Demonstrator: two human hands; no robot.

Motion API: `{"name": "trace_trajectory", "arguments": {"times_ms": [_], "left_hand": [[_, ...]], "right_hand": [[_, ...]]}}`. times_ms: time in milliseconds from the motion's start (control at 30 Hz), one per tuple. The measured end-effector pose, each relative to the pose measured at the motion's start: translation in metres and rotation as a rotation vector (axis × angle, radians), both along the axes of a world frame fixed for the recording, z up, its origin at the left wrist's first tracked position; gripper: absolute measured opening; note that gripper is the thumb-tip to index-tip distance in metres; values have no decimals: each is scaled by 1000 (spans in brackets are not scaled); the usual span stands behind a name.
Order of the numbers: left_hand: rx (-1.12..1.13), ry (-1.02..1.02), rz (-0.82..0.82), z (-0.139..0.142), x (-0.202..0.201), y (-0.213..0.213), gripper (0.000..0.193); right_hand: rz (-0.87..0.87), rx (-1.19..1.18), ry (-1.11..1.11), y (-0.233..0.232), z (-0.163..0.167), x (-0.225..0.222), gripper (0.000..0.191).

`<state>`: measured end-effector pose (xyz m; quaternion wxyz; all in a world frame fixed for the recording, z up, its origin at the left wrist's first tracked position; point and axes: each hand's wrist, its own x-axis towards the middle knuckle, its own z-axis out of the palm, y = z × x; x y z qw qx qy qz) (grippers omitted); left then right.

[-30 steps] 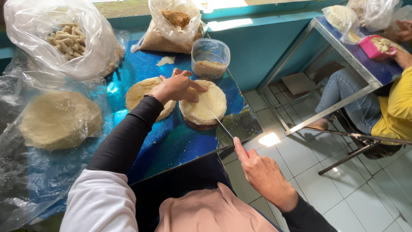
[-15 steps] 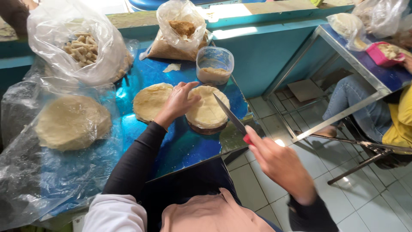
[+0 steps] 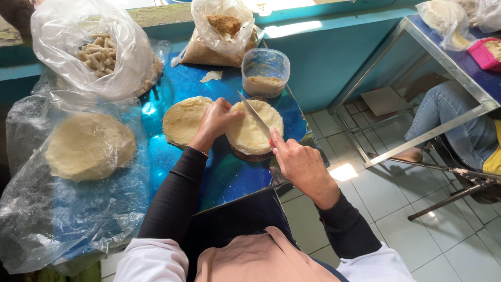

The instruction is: The person presses and shapes a flat sheet of dough over a round mold to form a pastry shell, then uses a knife to cut a round of dough into wedge pieces on a wooden board. They fold and knead the cut dough pieces by hand and arrange the shaped shells and pieces on the work table.

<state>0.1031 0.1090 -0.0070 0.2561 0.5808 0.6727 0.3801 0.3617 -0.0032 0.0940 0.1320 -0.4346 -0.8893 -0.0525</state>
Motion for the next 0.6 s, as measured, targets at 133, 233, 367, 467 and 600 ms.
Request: {"name": "trace_trajectory", "arguments": {"times_ms": [133,233,367,467,600], "left_hand": [[22,51,-11,-1,-2,-2,54],[19,56,-5,-2,-1,-4,53],[60,101,10,-2,2,-5,53],[35,69,31,-2,5,-4,51],[89,105,56,-5,11,-3,48]], "right_hand": [[25,17,-35,1,0,-1,50],[5,1,-102,3,1,-2,49],[41,-30,-79,20,1,-20,53],[30,-60,-98,30,3,-35,53],[29,-94,-138,15,11,-23,54]]}}
